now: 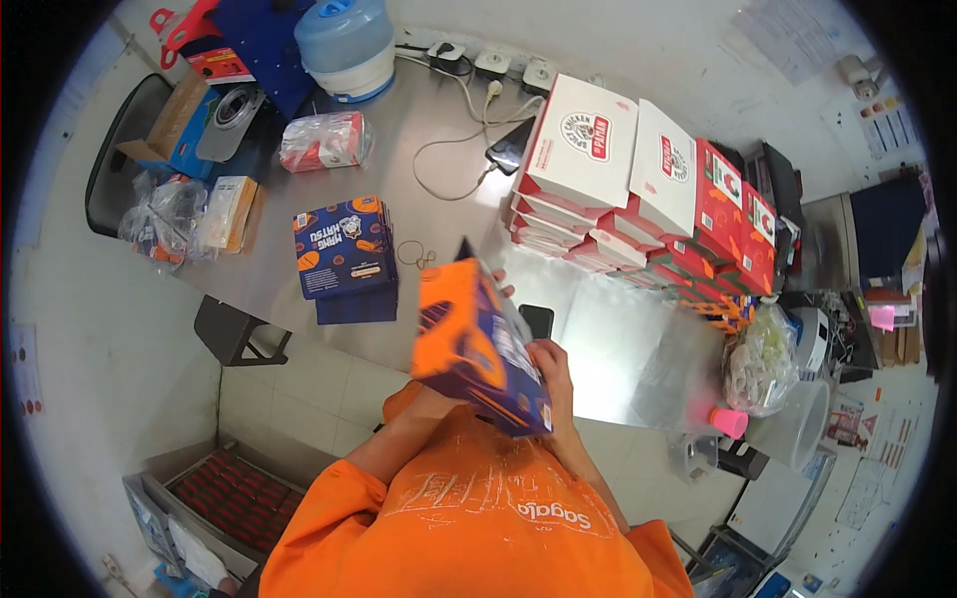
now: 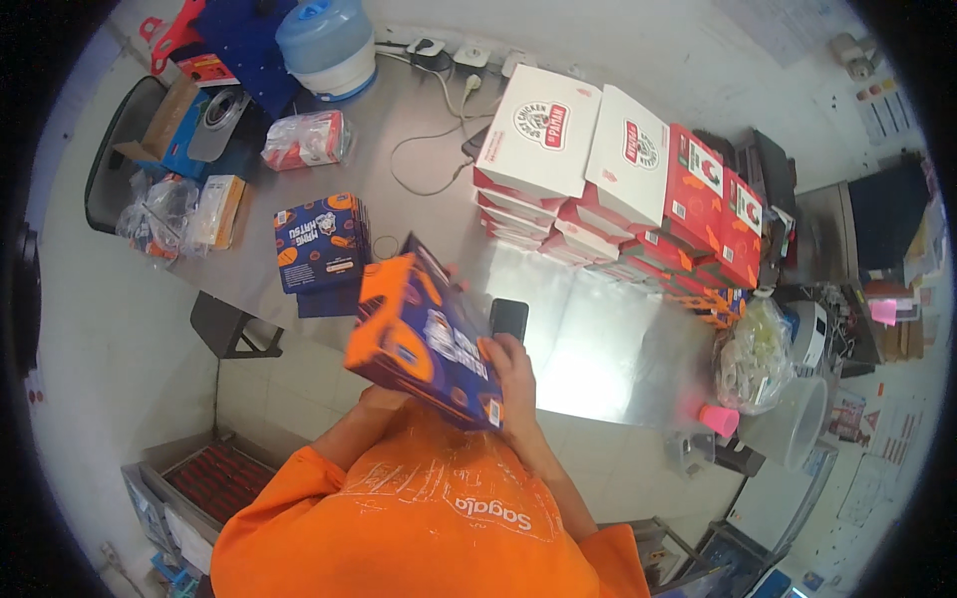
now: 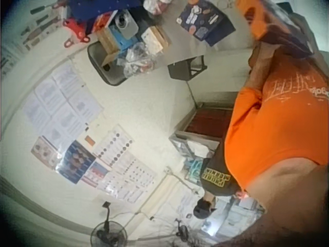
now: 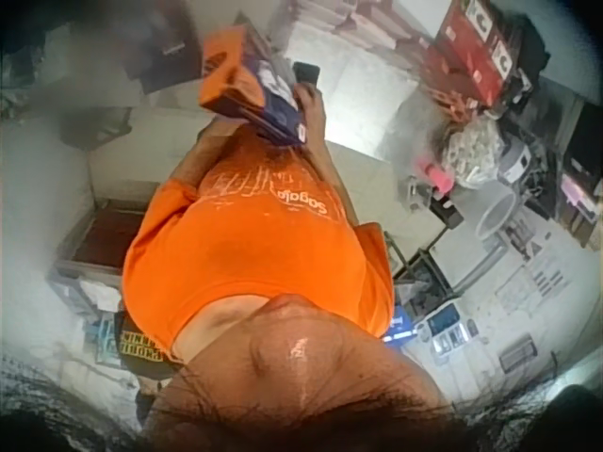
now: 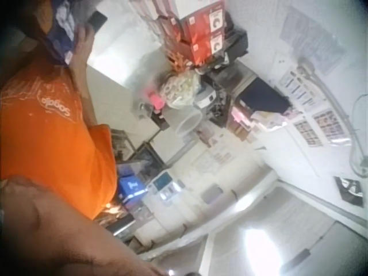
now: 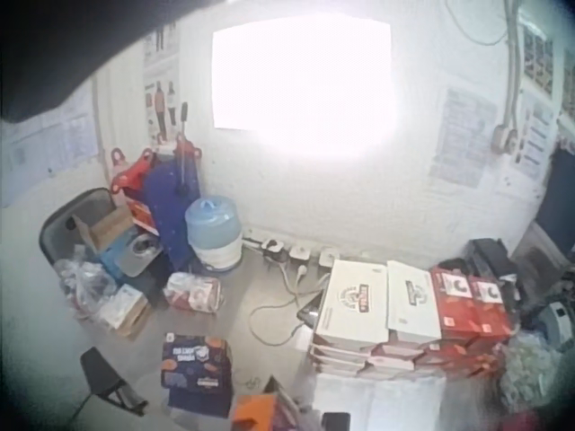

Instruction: The person repeatedly picks up flat-packed cardboard boxes, folds them into rectangular shapes, and stacks them on a metal table. The person handles the boxes one at a time, folding the flaps to form the box structure before placing them in a growing pile.

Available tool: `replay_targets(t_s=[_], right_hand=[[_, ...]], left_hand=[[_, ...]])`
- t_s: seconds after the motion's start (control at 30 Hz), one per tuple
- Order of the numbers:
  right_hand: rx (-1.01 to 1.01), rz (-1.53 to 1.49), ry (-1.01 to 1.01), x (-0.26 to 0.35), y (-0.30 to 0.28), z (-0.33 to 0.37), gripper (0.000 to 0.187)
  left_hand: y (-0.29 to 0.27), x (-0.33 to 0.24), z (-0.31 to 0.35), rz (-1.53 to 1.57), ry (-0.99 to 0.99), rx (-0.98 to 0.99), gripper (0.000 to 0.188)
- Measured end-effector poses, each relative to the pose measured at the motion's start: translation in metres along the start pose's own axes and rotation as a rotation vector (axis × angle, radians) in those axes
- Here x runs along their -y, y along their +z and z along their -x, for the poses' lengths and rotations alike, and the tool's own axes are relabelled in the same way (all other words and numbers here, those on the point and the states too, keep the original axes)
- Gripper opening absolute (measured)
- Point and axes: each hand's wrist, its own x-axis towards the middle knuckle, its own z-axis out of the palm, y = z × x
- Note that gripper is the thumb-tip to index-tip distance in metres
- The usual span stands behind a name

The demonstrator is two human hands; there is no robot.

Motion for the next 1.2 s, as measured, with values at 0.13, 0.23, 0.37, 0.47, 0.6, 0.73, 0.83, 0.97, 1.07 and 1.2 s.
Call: replay_targets(t_s=[0.13, 0.23, 0.37, 0.47, 0.6, 0.73, 0.83, 0.97, 1.07, 1.2], right_hand=[[0.562, 0.269, -0.028, 0.030, -0.035, -0.013, 0.101], [0.712, -0.619, 0.043, 0.049, -0.082, -0.024, 0.103], [0.131, -0.623, 0.227, 0.055, -0.060, -0.024, 0.072], [-0.021, -0.741, 0.260, 0.070, -0.043, -0.028, 0.051], [0.011, -0.782, 0.397, 0.068, -0.042, -0.031, 0.048], [0.094, -0.788, 0.254, 0.050, -0.038, -0.023, 0.068], [0.123, -0.977, 0.232, 0.036, -0.041, -0.014, 0.080], [0.033, -1.241, 0.377, 0.039, -0.048, -0.009, 0.081], [-0.113, -1.068, 0.366, 0.067, -0.056, -0.021, 0.075], [-0.095, -0.386, 0.292, 0.103, -0.093, -0.048, 0.055]], left_hand=[[-0.004, -0.003, 0.000, -0.508, 0.064, 0.033, 0.102], [0.014, -0.014, -0.005, -1.040, 0.180, 0.012, 0.111], [0.045, -0.019, 0.000, -1.313, 0.090, -0.006, 0.107], [0.050, -0.024, -0.002, -1.349, 0.120, 0.009, 0.095], [0.052, -0.042, -0.002, -1.183, 0.134, 0.099, 0.085], [0.065, -0.051, 0.000, -1.241, 0.101, 0.156, 0.083], [0.070, -0.055, 0.001, -1.305, 0.028, 0.185, 0.084], [0.058, -0.052, 0.004, -1.258, 0.007, 0.239, 0.084], [0.049, -0.054, 0.010, -1.202, -0.126, 0.261, 0.083], [0.037, -0.059, 0.022, -1.219, -0.366, 0.253, 0.083]])
